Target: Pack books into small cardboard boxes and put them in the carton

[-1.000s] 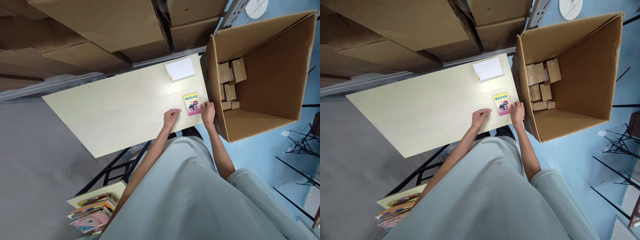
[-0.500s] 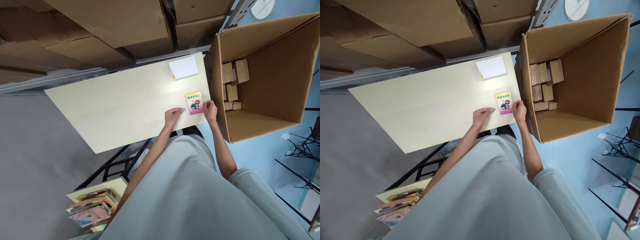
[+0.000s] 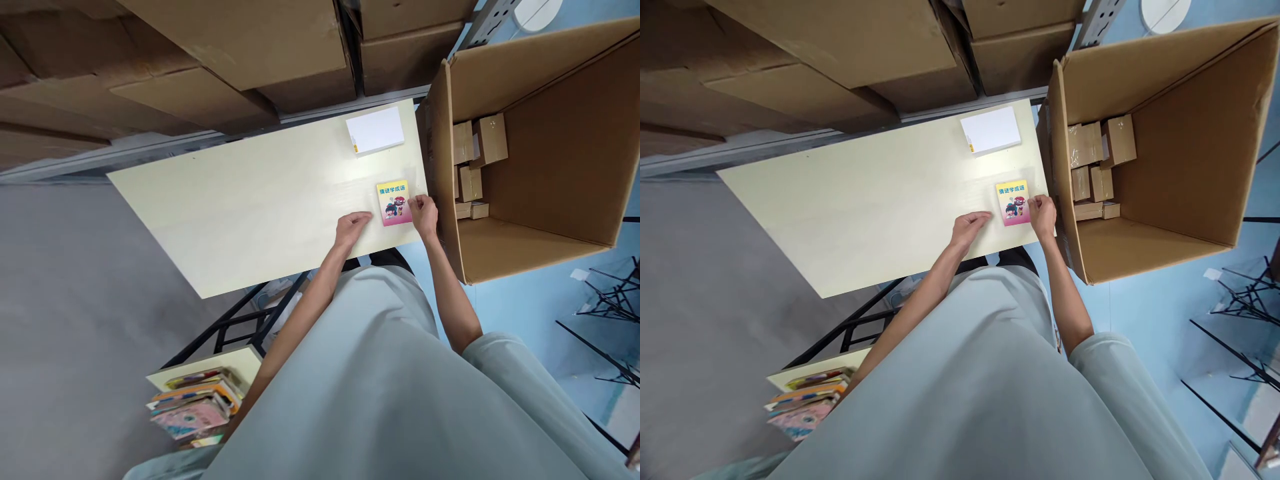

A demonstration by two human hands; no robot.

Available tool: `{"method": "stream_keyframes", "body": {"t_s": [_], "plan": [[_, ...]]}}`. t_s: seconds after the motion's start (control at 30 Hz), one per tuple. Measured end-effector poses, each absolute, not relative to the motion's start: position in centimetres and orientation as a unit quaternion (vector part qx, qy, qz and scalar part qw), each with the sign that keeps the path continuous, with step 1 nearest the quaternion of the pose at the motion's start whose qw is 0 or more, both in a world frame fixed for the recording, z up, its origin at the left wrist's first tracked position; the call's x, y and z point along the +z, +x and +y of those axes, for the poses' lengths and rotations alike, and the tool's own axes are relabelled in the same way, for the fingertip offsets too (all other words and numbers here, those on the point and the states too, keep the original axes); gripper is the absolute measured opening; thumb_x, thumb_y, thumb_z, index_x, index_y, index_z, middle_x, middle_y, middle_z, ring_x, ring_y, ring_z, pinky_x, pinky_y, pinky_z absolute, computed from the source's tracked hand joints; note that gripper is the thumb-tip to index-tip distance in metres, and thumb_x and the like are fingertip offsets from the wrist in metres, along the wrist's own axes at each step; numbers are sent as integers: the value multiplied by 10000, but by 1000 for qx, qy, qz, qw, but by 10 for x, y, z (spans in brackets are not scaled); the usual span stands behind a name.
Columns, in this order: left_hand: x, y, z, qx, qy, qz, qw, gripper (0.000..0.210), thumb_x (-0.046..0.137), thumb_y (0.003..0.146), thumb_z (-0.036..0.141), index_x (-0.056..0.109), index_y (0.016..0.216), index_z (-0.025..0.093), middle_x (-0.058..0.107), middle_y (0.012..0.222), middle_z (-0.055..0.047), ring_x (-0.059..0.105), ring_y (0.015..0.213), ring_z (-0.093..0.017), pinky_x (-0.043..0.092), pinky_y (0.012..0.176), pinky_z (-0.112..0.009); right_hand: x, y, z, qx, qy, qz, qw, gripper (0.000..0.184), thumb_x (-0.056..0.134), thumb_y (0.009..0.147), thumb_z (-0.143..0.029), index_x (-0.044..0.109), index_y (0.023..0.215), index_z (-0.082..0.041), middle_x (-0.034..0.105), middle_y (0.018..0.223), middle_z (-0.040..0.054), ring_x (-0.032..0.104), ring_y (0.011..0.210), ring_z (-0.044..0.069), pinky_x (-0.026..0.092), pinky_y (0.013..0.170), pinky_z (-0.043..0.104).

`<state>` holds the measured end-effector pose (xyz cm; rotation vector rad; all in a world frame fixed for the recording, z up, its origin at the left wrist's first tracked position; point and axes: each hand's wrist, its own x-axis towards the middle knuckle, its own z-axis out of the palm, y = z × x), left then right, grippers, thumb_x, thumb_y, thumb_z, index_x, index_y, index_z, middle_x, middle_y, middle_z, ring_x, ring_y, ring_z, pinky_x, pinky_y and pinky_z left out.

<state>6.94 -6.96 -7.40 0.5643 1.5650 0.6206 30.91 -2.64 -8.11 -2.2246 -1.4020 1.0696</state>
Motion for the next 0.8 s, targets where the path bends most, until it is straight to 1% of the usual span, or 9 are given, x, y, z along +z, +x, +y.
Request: {"method": "stream_keyframes", "body": {"t_s": [0.17, 0.27, 0.4, 0.43, 0.5, 0.57, 0.63, 0.8], "plan": [[-71, 69, -69, 268, 268, 660, 648, 185, 737, 873, 350, 861, 921, 222, 811, 1322, -78, 704, 1324, -293, 484, 1206, -445, -77, 310, -29, 397, -773, -471, 149, 263, 576, 999, -461, 637, 972, -206, 716, 897, 58, 644, 844, 225, 492, 797, 344], [-69, 77, -68, 274, 290, 623, 673, 197, 737, 886, 358, 859, 961, 223, 776, 1400, -88, 680, 1377, -306, 456, 1235, -455, -75, 306, -30, 410, -773, -459, 156, 277, 569, 1011, -477, 624, 1006, -206, 722, 911, 63, 662, 850, 227, 491, 786, 342], [-65, 95, -65, 299, 293, 573, 705, 219, 753, 890, 378, 851, 995, 213, 750, 1445, -103, 657, 1414, -301, 417, 1265, -443, -70, 303, -30, 423, -774, -438, 172, 401, 719, 912, -523, 643, 1122, -190, 758, 977, 85, 693, 905, 247, 512, 781, 340], [-64, 98, -64, 303, 286, 571, 708, 228, 758, 890, 386, 848, 1004, 210, 754, 1438, -106, 653, 1417, -297, 411, 1269, -442, -69, 303, -29, 428, -770, -441, 172, 401, 738, 891, -508, 656, 1116, -187, 761, 960, 79, 692, 892, 244, 512, 777, 335], [-61, 101, -63, 305, 256, 576, 714, 268, 769, 895, 422, 844, 1038, 208, 766, 1415, -112, 654, 1412, -293, 434, 1247, -448, -66, 304, -29, 434, -759, -456, 167, 328, 731, 878, -466, 683, 1039, -184, 754, 895, 58, 675, 838, 226, 502, 762, 324], [-56, 98, -63, 311, 207, 574, 729, 328, 783, 905, 479, 837, 1078, 206, 780, 1387, -119, 671, 1385, -289, 487, 1195, -443, -63, 306, -28, 434, -752, -468, 162, 264, 711, 873, -437, 692, 960, -189, 741, 846, 40, 644, 785, 207, 484, 737, 312], [-48, 91, -64, 324, 153, 555, 751, 377, 810, 901, 519, 832, 1098, 199, 794, 1352, -135, 716, 1314, -280, 534, 1140, -425, -61, 308, -28, 436, -750, -470, 163, 240, 698, 870, -427, 689, 925, -193, 732, 827, 28, 614, 755, 191, 465, 711, 299], [-25, 71, -68, 328, 86, 542, 769, 416, 914, 839, 486, 826, 1092, 168, 832, 1230, -157, 811, 1047, -236, 601, 1037, -392, -51, 307, -29, 413, -740, -510, 148, 226, 664, 905, -397, 689, 945, -176, 685, 791, 8, 565, 719, 168, 420, 674, 283]]}}
